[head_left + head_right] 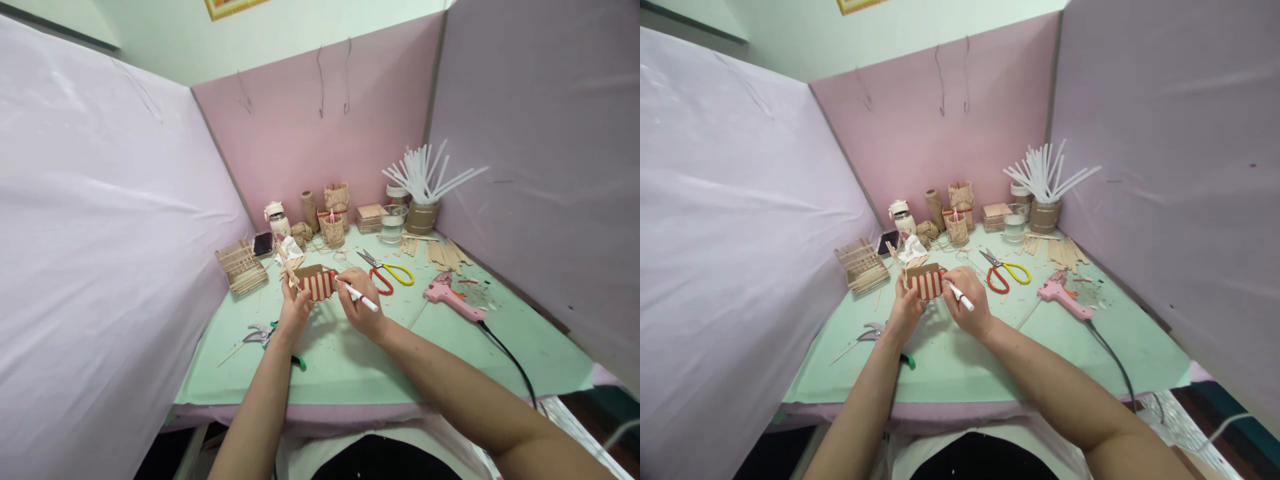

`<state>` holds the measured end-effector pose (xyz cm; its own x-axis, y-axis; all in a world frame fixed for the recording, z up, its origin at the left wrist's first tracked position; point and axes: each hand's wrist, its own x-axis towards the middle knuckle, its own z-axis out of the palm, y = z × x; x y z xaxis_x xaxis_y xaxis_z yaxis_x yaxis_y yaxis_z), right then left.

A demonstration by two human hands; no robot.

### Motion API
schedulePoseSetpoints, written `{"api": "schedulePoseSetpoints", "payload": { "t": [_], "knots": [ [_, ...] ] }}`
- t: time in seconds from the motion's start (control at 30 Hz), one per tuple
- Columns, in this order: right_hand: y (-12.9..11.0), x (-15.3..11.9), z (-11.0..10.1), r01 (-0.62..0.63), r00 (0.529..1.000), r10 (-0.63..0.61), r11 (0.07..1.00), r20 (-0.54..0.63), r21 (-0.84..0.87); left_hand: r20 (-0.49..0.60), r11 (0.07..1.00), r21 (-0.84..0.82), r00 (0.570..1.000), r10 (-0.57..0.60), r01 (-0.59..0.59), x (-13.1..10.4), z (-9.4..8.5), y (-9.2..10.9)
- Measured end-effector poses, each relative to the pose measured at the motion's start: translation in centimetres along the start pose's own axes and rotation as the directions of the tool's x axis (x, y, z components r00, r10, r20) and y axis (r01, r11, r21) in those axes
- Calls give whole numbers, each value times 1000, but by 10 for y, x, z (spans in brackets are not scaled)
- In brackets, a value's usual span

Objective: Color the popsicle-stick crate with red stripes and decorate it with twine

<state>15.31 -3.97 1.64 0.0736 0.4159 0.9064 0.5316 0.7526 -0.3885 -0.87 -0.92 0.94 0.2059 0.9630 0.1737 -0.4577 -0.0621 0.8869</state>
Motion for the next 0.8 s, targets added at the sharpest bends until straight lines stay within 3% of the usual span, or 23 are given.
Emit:
{"api": "schedulePoseSetpoints", "payload": {
  "t": [0.8],
  "knots": [
    [-1, 1, -1, -27, 1000, 27, 999, 11, -26, -7, 1000, 23, 1000, -3, 3, 0, -2, -2]
  ]
}}
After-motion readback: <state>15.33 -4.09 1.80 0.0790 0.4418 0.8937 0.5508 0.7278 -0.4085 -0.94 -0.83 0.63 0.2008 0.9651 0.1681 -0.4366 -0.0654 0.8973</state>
